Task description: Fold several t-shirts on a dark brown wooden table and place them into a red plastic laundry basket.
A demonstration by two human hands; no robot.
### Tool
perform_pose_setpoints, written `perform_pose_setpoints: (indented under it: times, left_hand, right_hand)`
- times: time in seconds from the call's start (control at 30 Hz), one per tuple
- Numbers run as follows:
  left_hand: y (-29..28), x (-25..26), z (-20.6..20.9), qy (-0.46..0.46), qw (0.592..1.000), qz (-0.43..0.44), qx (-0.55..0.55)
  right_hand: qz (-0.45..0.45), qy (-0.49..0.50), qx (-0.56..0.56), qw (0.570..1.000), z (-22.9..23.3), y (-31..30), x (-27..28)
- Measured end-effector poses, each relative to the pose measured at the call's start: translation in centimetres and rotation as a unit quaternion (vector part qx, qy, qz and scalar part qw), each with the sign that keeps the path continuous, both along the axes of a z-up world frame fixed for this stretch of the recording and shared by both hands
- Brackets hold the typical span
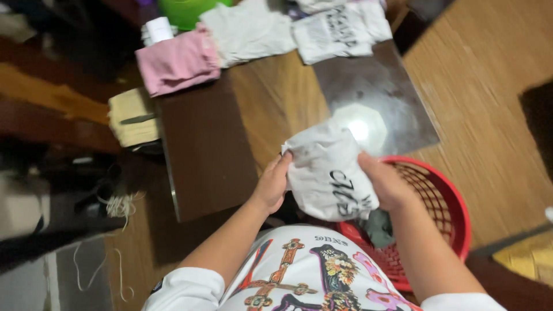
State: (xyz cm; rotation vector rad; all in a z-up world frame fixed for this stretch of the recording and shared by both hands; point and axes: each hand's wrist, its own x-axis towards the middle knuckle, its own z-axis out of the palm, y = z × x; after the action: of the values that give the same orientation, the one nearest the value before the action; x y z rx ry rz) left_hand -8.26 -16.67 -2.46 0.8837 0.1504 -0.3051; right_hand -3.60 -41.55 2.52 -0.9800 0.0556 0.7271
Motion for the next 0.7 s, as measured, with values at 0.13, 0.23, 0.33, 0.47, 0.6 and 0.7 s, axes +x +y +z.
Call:
perform_pose_setpoints:
  times: [0.13, 0.23, 0.33, 0.47, 0.6, 0.7]
  left_hand:
    - [5.1, 0.0, 0.2, -0.094, 0.968, 0.155, 0.173]
    - [9.9, -1.1, 4.6, -0.218, 0.901, 0.27, 0.259]
    - [15.1, -4.5, 9.1, -0.275, 0.863, 0.313, 0.285]
    - [21.7, -8.0, 12.5, -0.213, 0.789, 0.311, 0.484]
    - [27.8, -9.0, 15.5, -0.351, 0.736, 0.328, 0.477]
    - [31.3, -8.8, 17.1, -0.319, 0.686, 0.303, 0.58]
  right_hand:
    - [0.014, -0.023, 0.0, 1.0, 1.6, 6.2, -1.0]
    - [0.038, -0.188, -0.165, 0.967, -0.8, 7.6, 0.3]
    - [0.04, -0.484, -0.386, 0.784, 2.5, 11.2, 0.2]
    - [-0.032, -0.655, -0.403, 0.639, 7.7, 19.3, -1.9]
    - [-0.12, -0.709, -0.352, 0.599, 9.7, 25.6, -3.6]
    - [-0.048, -0.694, -0.267, 0.667, 6.8, 26.4, -2.8]
